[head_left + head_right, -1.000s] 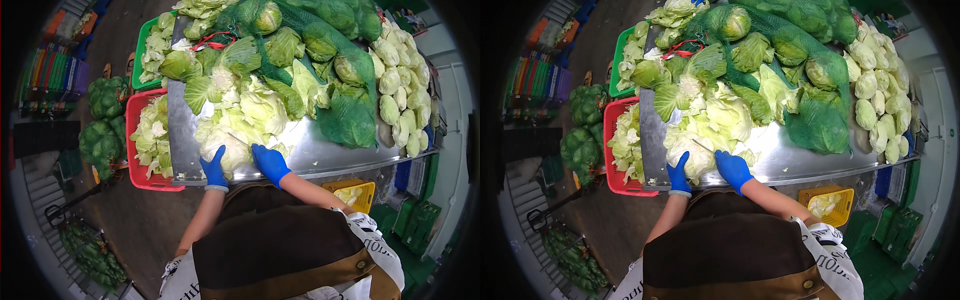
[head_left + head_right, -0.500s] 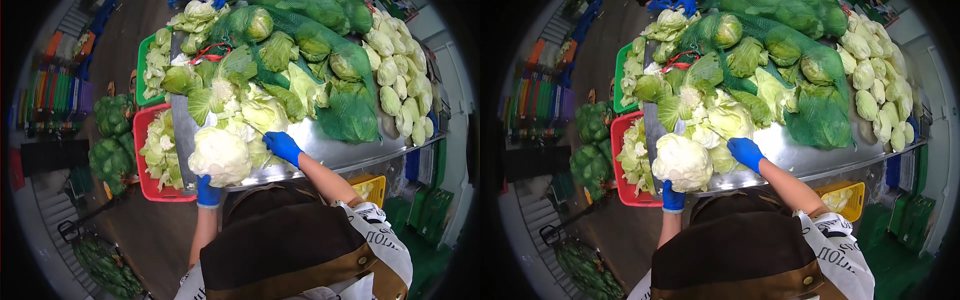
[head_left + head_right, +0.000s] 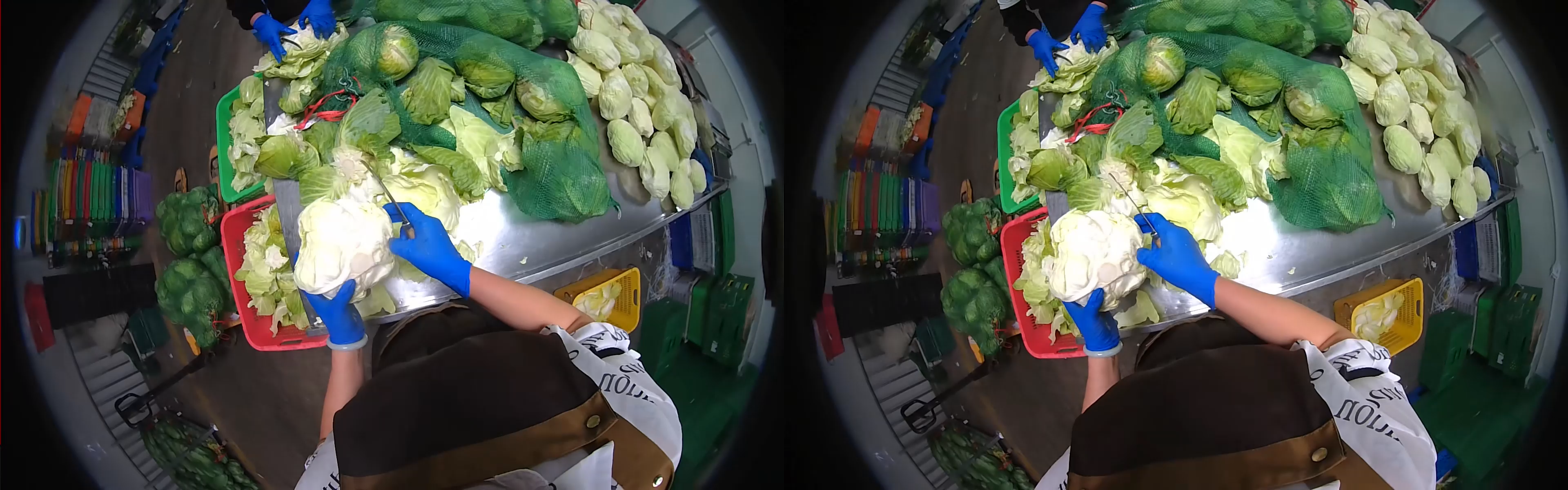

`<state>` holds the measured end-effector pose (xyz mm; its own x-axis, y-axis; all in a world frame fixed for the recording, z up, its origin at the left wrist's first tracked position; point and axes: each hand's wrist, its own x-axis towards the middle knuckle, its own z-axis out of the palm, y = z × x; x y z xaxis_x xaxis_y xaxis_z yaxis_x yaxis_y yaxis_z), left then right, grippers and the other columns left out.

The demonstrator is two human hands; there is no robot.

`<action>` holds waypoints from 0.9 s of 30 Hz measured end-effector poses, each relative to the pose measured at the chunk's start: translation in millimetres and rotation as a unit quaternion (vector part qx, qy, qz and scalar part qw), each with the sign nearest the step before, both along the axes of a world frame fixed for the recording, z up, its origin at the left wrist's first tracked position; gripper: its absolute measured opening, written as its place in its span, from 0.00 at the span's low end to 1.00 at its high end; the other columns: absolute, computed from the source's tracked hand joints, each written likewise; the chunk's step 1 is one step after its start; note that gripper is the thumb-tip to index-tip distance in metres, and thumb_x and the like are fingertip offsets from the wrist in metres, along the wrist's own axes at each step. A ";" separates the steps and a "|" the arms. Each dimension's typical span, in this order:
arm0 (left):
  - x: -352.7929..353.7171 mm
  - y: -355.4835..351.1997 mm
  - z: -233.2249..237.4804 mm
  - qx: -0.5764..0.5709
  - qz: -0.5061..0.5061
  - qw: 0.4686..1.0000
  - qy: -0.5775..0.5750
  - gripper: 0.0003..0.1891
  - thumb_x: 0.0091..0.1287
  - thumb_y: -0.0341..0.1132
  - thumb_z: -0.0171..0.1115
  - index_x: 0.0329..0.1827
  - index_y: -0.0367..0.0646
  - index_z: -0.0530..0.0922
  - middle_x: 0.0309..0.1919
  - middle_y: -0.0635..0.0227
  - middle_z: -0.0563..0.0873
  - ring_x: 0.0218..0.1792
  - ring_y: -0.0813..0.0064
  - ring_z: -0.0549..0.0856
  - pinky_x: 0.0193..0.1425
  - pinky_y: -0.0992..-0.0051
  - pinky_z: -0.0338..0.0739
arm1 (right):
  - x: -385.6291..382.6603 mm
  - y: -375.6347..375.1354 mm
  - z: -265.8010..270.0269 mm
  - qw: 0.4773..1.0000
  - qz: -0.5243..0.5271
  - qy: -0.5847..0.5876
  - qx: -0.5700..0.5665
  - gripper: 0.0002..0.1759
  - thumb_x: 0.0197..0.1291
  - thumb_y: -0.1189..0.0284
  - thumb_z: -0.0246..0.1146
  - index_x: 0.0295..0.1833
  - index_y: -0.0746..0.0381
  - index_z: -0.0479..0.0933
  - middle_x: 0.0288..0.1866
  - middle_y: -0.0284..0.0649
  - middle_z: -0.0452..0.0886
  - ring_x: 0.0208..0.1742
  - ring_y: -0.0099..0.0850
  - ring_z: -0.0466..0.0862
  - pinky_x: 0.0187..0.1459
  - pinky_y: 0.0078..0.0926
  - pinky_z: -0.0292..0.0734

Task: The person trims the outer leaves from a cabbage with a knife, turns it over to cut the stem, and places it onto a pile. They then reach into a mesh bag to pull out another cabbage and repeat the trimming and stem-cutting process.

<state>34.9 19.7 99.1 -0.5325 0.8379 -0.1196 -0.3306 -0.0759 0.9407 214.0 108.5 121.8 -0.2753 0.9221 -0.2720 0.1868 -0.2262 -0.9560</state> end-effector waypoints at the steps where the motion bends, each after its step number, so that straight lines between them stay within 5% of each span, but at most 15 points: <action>1: -0.1 0.7 0.8 0.004 -0.010 1.000 0.026 0.45 0.50 0.19 0.65 0.74 0.41 0.56 0.69 0.59 0.67 0.68 0.61 0.68 0.72 0.64 0.62 | -2.6 -0.3 4.1 1.000 -0.014 0.016 0.010 0.35 0.47 0.67 0.68 0.63 0.62 0.70 0.48 0.47 0.81 0.46 0.37 0.81 0.50 0.33 0.74; 9: 6.9 8.6 13.7 0.003 -0.024 0.997 0.078 0.51 0.42 0.20 0.70 0.74 0.40 0.56 0.70 0.59 0.65 0.70 0.62 0.65 0.75 0.64 0.57 | -7.3 5.3 -3.8 1.000 0.003 0.019 -0.018 0.38 0.44 0.67 0.69 0.64 0.64 0.69 0.58 0.51 0.76 0.59 0.40 0.77 0.59 0.32 0.71; 14: -0.9 0.8 0.6 0.002 -0.042 0.996 0.079 0.46 0.49 0.19 0.66 0.74 0.41 0.57 0.69 0.58 0.66 0.69 0.62 0.67 0.73 0.63 0.60 | -4.2 -1.3 -18.5 0.996 -0.034 -0.017 0.076 0.29 0.47 0.68 0.66 0.57 0.63 0.72 0.49 0.49 0.82 0.52 0.43 0.82 0.53 0.35 0.75; 19: -9.7 -5.8 -20.9 -0.003 -0.025 0.998 -0.063 0.37 0.61 0.34 0.62 0.74 0.41 0.57 0.70 0.60 0.67 0.69 0.60 0.68 0.71 0.58 0.64 | 22.4 7.4 -49.5 0.995 -0.068 -0.043 0.051 0.18 0.47 0.71 0.64 0.45 0.64 0.75 0.34 0.48 0.82 0.38 0.44 0.84 0.41 0.36 0.77; 22: -20.0 -10.1 -27.6 -0.023 -0.046 0.979 -0.198 0.35 0.66 0.46 0.56 0.74 0.43 0.58 0.70 0.60 0.67 0.69 0.59 0.69 0.71 0.56 0.64 | 29.3 10.6 -46.5 0.995 -0.052 -0.084 0.030 0.20 0.48 0.68 0.67 0.47 0.64 0.75 0.37 0.48 0.82 0.38 0.42 0.83 0.43 0.35 0.77; 25: -15.6 -5.3 -17.6 -0.038 -0.048 0.961 -0.268 0.35 0.69 0.55 0.50 0.74 0.44 0.60 0.70 0.61 0.68 0.69 0.59 0.69 0.72 0.55 0.63 | 24.1 15.2 -26.9 0.979 -0.084 -0.111 0.148 0.25 0.51 0.64 0.71 0.52 0.62 0.75 0.41 0.39 0.79 0.35 0.25 0.75 0.39 0.26 0.73; 27: -10.6 -5.7 -14.1 -0.027 -0.035 0.958 -0.284 0.35 0.69 0.57 0.49 0.74 0.44 0.60 0.70 0.61 0.68 0.69 0.59 0.68 0.72 0.55 0.63 | 9.1 1.4 7.3 0.994 -0.063 -0.023 0.085 0.34 0.51 0.57 0.73 0.60 0.62 0.73 0.47 0.37 0.79 0.37 0.25 0.75 0.42 0.26 0.73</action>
<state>24.3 14.0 85.0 -0.3113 0.8537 -0.4175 -0.7929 0.0088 0.6093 223.2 109.9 129.1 -0.1463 0.9821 -0.1187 0.2123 -0.0860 -0.9734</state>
